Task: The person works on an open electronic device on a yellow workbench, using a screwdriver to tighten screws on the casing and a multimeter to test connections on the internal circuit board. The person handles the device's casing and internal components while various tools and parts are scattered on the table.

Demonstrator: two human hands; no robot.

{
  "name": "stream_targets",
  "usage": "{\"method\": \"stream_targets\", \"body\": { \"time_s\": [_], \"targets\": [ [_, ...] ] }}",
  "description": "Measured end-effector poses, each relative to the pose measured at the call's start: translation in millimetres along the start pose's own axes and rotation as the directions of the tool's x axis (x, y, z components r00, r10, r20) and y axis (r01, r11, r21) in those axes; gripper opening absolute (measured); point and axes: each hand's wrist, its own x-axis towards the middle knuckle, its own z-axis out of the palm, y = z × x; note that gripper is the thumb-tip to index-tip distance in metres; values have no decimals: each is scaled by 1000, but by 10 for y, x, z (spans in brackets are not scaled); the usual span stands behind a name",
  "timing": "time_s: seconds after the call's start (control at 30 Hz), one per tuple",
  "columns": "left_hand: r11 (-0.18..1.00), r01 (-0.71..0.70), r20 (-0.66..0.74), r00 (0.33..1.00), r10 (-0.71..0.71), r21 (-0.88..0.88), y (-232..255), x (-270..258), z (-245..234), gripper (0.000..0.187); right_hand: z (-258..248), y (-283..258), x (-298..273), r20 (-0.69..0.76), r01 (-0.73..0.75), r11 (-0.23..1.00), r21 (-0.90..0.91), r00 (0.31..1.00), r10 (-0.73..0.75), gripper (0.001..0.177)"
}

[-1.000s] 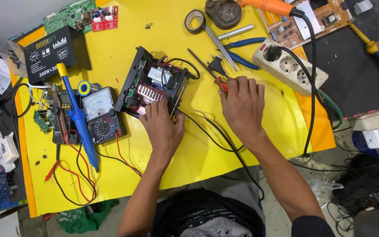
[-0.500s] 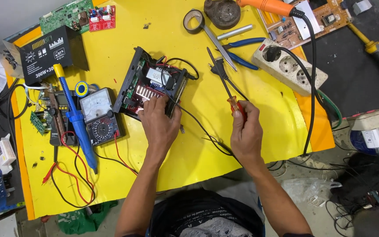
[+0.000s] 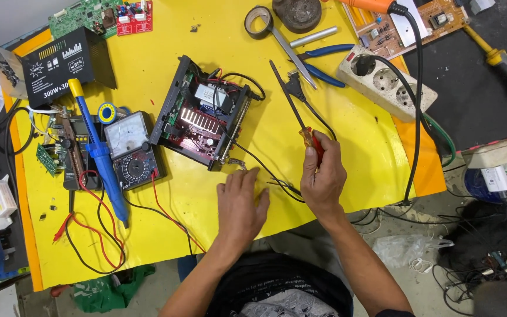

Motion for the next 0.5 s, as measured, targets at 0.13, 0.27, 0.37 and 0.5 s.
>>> {"method": "stream_targets", "body": {
  "time_s": [0.13, 0.27, 0.37, 0.5],
  "targets": [
    [989, -78, 65, 994, 86, -124, 85, -5, 192, 57, 6, 11, -8, -3, -1, 1000, -1, 1000, 1, 30],
    [957, -270, -93, 961, 260, -109, -157, -31, 531, 18, -18, -20, 16, -7, 2, 1000, -2, 1000, -2, 30],
    [936, -284, -155, 954, 255, -208, -195, -86, 260, 7, -114, -73, 76, 55, -63, 996, 68, 997, 59, 32],
    [933, -167, -141, 982, 127, -319, -393, -330, -471, 9, -320, -21, 221, 268, -400, 906, 141, 896, 354, 40]
  ]
}}
